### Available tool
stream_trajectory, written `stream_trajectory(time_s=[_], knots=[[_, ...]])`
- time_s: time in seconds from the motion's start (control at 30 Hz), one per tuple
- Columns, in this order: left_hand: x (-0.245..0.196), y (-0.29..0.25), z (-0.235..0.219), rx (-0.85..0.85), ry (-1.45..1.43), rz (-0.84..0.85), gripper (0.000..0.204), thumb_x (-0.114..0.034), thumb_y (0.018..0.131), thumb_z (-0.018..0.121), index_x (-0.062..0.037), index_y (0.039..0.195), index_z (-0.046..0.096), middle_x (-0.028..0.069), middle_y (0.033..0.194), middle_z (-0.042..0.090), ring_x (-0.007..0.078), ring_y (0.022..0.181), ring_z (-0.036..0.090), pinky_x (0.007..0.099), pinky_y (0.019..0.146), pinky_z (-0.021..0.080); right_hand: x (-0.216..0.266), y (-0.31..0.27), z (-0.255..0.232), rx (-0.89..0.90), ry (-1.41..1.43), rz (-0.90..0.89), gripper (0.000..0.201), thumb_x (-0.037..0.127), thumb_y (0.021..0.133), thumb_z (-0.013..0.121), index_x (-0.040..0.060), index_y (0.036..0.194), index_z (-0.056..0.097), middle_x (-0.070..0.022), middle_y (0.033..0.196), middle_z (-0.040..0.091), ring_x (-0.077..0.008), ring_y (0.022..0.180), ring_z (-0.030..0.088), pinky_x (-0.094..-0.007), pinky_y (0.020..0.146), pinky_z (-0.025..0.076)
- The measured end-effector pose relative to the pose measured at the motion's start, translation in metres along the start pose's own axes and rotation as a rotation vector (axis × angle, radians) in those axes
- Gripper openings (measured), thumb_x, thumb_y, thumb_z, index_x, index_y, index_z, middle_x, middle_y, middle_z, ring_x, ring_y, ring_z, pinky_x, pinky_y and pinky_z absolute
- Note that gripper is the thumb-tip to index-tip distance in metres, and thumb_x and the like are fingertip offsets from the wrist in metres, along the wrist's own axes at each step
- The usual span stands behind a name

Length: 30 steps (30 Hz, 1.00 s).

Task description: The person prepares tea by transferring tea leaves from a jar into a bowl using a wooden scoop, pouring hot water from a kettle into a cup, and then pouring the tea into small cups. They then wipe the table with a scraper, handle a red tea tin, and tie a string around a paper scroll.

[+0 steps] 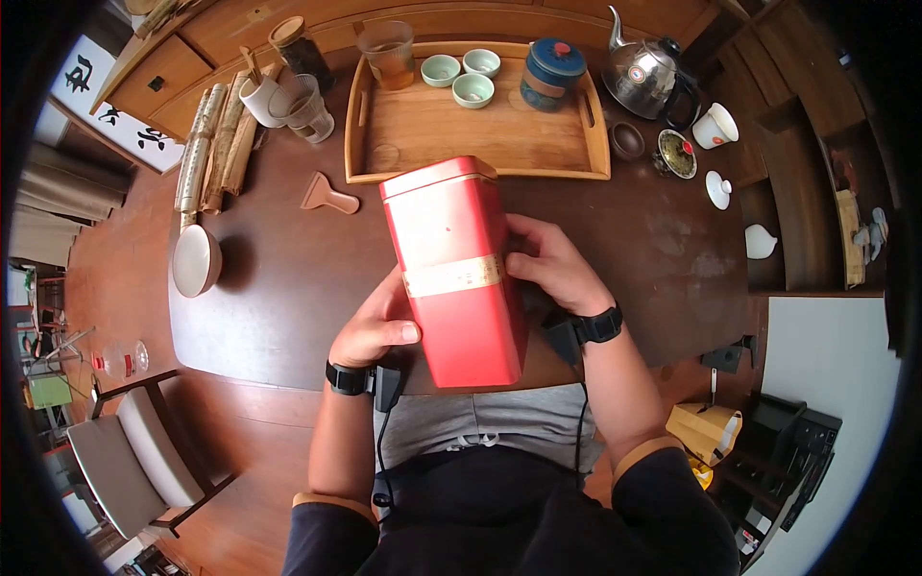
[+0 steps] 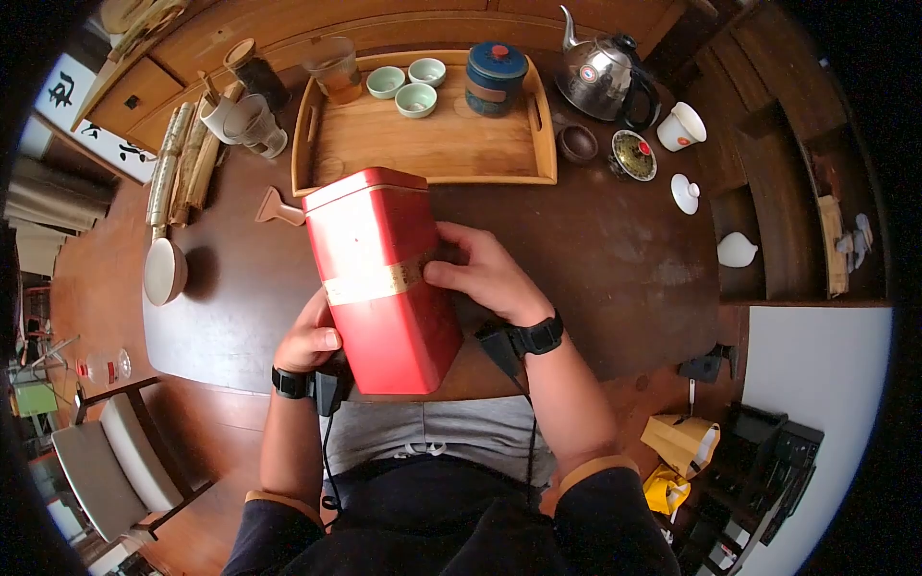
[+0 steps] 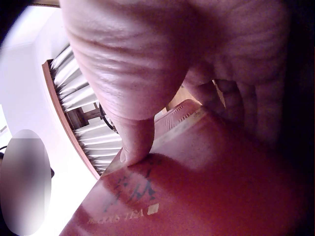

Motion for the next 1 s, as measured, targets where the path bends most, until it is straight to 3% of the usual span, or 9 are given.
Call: stream_trajectory(time_s=[0.37,0.6,0.8,1.0], knots=[[0.006,-0.003,-0.008,-0.018,-0.054,-0.020,0.108,-0.035,0.075,0.079,0.0044,0.162,0.028,0.0155,0.159,0.046,0.0270,0.147,0.044,0.0410,0.122,0.032,0.002,0.002,-0.003,-0.025,-0.030,0.001,0.053,0.020,0.101,0.072,-0.0051,0.145,0.056,-0.0070,0.133,0.068,-0.0124,0.118,0.062,-0.0307,0.104,0.050],[0.003,0.006,-0.005,-0.027,-0.121,0.001,0.093,-0.039,0.083,0.074,0.0087,0.155,0.038,0.0191,0.153,0.054,0.0283,0.140,0.053,0.0413,0.120,0.037,0.009,0.002,-0.001,-0.069,0.100,-0.007,0.057,0.020,0.102,0.071,-0.0054,0.149,0.053,-0.0090,0.136,0.066,-0.0139,0.119,0.063,-0.0305,0.104,0.050],[0.003,0.007,-0.008,-0.061,-0.113,0.034,0.087,-0.039,0.086,0.072,0.0086,0.153,0.042,0.0195,0.152,0.055,0.0286,0.140,0.053,0.0413,0.120,0.038,0.012,0.001,-0.005,-0.071,0.043,-0.014,0.063,0.022,0.100,0.073,-0.0063,0.151,0.050,-0.0102,0.137,0.066,-0.0147,0.119,0.064,-0.0313,0.105,0.050],[0.004,0.008,-0.015,-0.058,-0.181,0.063,0.081,-0.036,0.092,0.064,0.0062,0.155,0.038,0.0189,0.152,0.055,0.0285,0.140,0.053,0.0421,0.119,0.038,0.014,0.000,-0.006,-0.043,0.229,-0.004,0.065,0.020,0.099,0.072,-0.0058,0.153,0.046,-0.0114,0.137,0.066,-0.0173,0.122,0.064,-0.0329,0.107,0.049]])
Point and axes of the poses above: each hand's wrist, its own y-axis towards the middle knuckle, its own z-axis out of the palm, x = y × z, the point moved 10 cm from there along y, towards the middle knuckle
